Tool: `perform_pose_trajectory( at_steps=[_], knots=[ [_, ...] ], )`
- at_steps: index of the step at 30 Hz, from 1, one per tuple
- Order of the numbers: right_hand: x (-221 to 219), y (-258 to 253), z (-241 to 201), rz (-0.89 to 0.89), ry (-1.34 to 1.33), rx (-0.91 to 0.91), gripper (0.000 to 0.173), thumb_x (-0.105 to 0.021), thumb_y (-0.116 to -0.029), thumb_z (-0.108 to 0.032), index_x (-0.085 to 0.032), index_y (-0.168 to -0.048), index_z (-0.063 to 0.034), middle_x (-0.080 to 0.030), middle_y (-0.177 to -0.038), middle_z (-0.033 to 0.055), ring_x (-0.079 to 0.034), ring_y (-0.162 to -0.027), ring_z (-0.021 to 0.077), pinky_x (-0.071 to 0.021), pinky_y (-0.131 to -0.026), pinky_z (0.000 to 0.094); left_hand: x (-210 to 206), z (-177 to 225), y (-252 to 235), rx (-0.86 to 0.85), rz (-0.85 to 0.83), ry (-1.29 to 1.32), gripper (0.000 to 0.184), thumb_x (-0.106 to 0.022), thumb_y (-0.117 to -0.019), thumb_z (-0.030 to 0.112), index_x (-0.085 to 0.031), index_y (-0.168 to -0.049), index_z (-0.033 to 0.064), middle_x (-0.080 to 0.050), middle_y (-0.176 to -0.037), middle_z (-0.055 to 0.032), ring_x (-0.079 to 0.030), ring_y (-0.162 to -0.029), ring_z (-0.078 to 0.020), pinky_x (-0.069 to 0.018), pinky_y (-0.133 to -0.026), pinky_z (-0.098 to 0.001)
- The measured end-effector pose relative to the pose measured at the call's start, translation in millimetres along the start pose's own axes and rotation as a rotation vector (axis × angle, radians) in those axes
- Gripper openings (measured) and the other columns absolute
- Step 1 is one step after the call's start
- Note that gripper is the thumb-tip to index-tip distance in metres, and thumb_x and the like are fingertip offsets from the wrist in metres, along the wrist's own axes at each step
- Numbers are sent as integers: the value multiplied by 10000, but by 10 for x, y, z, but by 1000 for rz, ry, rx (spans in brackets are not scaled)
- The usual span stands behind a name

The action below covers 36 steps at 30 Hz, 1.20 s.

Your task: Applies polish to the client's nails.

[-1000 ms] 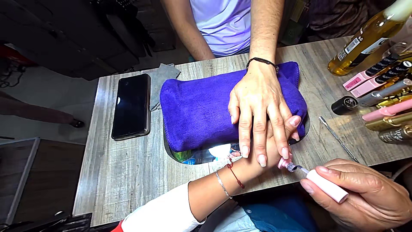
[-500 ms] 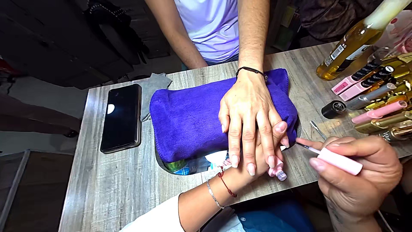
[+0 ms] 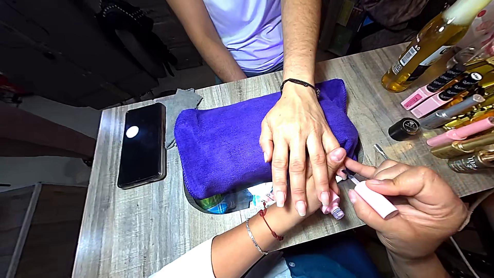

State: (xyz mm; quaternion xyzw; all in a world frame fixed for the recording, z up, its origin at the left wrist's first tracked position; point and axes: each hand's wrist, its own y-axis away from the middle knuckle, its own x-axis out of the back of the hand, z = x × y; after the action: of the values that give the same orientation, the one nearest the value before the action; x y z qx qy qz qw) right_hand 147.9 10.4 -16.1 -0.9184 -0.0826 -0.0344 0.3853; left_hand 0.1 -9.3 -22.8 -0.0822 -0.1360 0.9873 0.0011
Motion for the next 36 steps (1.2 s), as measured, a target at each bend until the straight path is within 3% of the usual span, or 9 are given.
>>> perform_pose_trajectory(
  at_steps=[4,10,16,36],
  knots=[
    [17,-5,-5,-22,9,-2,252,-772,-726,-40,-616,-886,-155,-583,-782,-99,-649,-754,15,-644,-931,377,1,0,5,28,6,33,339,-445,-1106,237,-582,-834,87,-480,-518,32,-469,-391,-16,-421,-379,-157],
    [-3,-10,-18,-1,1,-17,271,-785,-732,-36,-631,-915,-164,-610,-808,-113,-671,-780,13,-648,-920,352,-7,-40,-35,-56,14,-16,314,-445,-1097,170,-581,-824,93,-507,-558,69,-491,-452,24,-444,-442,-133],
    [-3,0,-2,-8,20,-8,253,-779,-729,-36,-626,-894,-150,-601,-794,-98,-663,-759,23,-652,-914,370,12,-10,4,20,1,32,320,-454,-1100,224,-579,-841,83,-482,-521,29,-471,-394,-14,-425,-384,-154],
    [-10,-5,-23,-9,29,-28,258,-777,-721,-34,-620,-883,-158,-592,-788,-104,-663,-760,18,-652,-921,370,13,-3,-10,-13,8,-7,303,-465,-1093,199,-566,-828,92,-484,-528,33,-473,-405,-11,-429,-394,-152]
  ],
)
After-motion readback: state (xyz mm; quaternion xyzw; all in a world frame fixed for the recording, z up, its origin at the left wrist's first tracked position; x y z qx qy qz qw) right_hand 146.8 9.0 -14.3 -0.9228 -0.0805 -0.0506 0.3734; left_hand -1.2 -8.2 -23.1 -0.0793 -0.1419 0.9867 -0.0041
